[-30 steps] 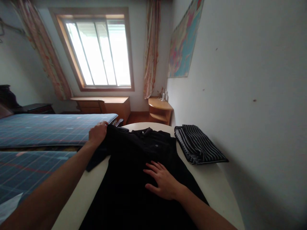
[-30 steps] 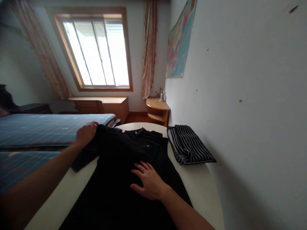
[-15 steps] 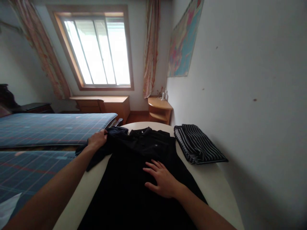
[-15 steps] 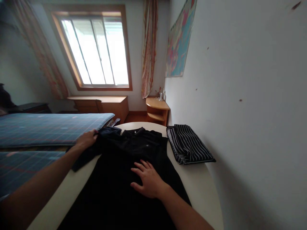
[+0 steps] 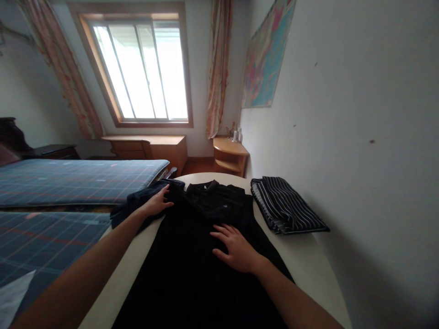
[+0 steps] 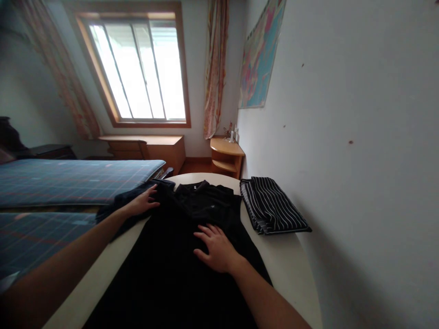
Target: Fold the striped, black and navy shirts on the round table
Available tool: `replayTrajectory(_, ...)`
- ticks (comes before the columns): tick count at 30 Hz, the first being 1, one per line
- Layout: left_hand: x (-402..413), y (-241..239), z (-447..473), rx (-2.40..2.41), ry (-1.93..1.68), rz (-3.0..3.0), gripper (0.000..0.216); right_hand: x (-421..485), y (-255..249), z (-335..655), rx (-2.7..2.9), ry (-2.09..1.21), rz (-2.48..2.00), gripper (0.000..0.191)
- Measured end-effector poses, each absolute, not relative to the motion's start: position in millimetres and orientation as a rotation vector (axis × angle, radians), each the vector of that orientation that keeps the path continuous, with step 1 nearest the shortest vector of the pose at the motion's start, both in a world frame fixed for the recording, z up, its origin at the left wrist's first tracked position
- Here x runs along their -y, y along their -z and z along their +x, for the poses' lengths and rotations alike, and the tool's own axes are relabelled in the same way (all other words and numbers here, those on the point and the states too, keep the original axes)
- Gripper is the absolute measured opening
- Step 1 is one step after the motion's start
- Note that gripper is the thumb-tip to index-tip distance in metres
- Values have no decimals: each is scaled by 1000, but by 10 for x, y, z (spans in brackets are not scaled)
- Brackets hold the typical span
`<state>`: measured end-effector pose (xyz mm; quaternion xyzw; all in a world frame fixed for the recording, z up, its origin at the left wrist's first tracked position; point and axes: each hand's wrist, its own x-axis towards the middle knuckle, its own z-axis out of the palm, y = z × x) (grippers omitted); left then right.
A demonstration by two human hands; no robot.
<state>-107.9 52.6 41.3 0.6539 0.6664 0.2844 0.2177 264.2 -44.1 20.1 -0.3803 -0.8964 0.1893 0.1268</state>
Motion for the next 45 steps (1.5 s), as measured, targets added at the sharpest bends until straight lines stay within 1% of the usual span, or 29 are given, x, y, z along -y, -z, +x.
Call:
replayTrajectory(3, -455, -322, -1032, -2142, -592, 1914, 80, 444, -205, 2633, 2610, -544, -1102, 56)
replayTrajectory(5, -418, -321, -989, -2248, -500, 1950, 70, 446, -209, 2629, 2608, -546, -1097, 55)
replayTrajectory(8, -399, -377, -940, -2335, -503, 1906, 42, 451, -222, 2632, 2606, -555, -1093, 55)
replayTrajectory(10, -412, -441, -943, -2397, -549, 1850, 34, 458, -230, 2640, 2609, -558, -1094, 56)
replayTrajectory(14, -443, -575, -1059, -2534, -632, 1698, 42, 509, -215, 2632, 2637, -544, -1051, 58)
replayTrajectory(19, -342, -614, -1212, -2665, -504, 1480, 46, 687, -175, 2509, 2725, -551, -935, 62)
replayTrajectory(22, -222, -578, -1169, -2706, -451, 1453, 52, 801, -169, 2409, 2753, -564, -929, 63)
replayTrajectory(24, -143, -556, -1058, -2753, -468, 1554, 58, 854, -166, 2357, 2774, -583, -945, 66)
replayTrajectory(27, -32, -513, -780, -2799, -564, 1986, 61, 879, -156, 2313, 2794, -595, -961, 68)
replayTrajectory(29, 54, -442, -559, -2687, -642, 2247, 53, 856, -145, 2309, 2788, -585, -973, 69)
replayTrajectory(32, 227, -221, -285, -2467, -782, 2368, 42, 767, -128, 2341, 2773, -554, -1008, 71)
replayTrajectory(35, 428, 80, -184, -2187, -979, 2429, 44, 652, -124, 2408, 2744, -499, -1080, 71)
replayTrajectory(37, 543, 260, -222, -1997, -992, 2501, 49, 598, -129, 2449, 2720, -464, -1123, 70)
replayTrajectory(39, 632, 400, -316, -1938, -940, 2517, 56, 586, -136, 2466, 2711, -444, -1137, 69)
replayTrajectory(42, 735, 538, -490, -1996, -814, 2504, 66, 658, -141, 2439, 2726, -456, -1127, 70)
replayTrajectory(45, 832, 566, -616, -2070, -596, 2493, 68, 808, -137, 2369, 2763, -503, -1085, 75)
